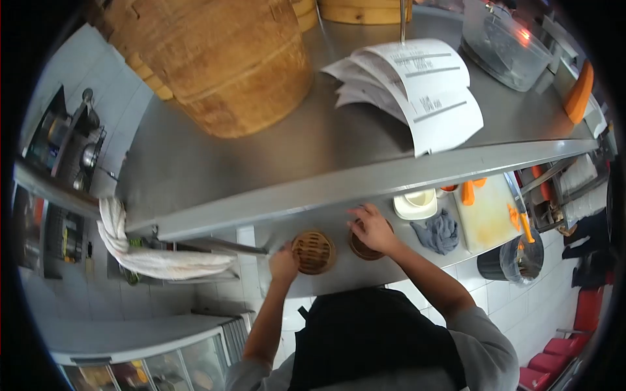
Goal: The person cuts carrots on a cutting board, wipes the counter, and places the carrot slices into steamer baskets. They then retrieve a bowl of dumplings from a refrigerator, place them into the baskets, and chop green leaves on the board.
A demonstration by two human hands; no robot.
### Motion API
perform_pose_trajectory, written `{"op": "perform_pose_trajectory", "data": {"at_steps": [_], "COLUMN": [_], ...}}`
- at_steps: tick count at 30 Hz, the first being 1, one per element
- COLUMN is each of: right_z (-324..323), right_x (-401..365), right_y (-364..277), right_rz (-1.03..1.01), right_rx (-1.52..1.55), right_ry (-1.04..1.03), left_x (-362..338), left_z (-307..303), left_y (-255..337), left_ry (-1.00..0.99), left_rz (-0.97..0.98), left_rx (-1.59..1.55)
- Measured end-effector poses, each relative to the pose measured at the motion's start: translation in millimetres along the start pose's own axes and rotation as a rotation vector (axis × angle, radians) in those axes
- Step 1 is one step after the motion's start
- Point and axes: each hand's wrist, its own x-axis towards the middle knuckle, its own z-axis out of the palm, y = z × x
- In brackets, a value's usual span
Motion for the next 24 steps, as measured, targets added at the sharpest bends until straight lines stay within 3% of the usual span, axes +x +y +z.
{"op": "perform_pose_trajectory", "data": {"at_steps": [2,5,7,8,12,16,24], "right_z": [5.1,128.3,126.7,125.2,137.8,140.9,142.9], "right_x": [38.0,55.9,81.7,92.8,136.2,173.1,194.5], "right_y": [-3.8,154.4,153.6,151.3,162.1,172.9,176.9], "right_rz": [0.437,0.061,0.213,0.269,0.383,0.429,0.461], "right_rx": [-0.167,-0.001,-0.024,-0.034,-0.046,-0.049,-0.059], "right_ry": [-0.462,0.069,0.005,-0.021,-0.038,-0.008,0.026], "left_x": [1.3,23.4,67.4,86.5,145.1,193.2,232.4], "left_z": [2.6,-14.7,-13.1,-19.5,-33.3,-24.5,-25.3], "left_y": [-4.7,-12.6,-31.5,-35.7,-43.5,-27.7,-8.6], "left_ry": [0.056,0.11,0.618,0.669,0.317,0.126,0.027], "left_rz": [0.116,0.222,0.455,0.455,0.144,0.007,-0.098], "left_rx": [0.04,0.011,-0.226,-0.326,-0.672,-0.923,-1.116]}}
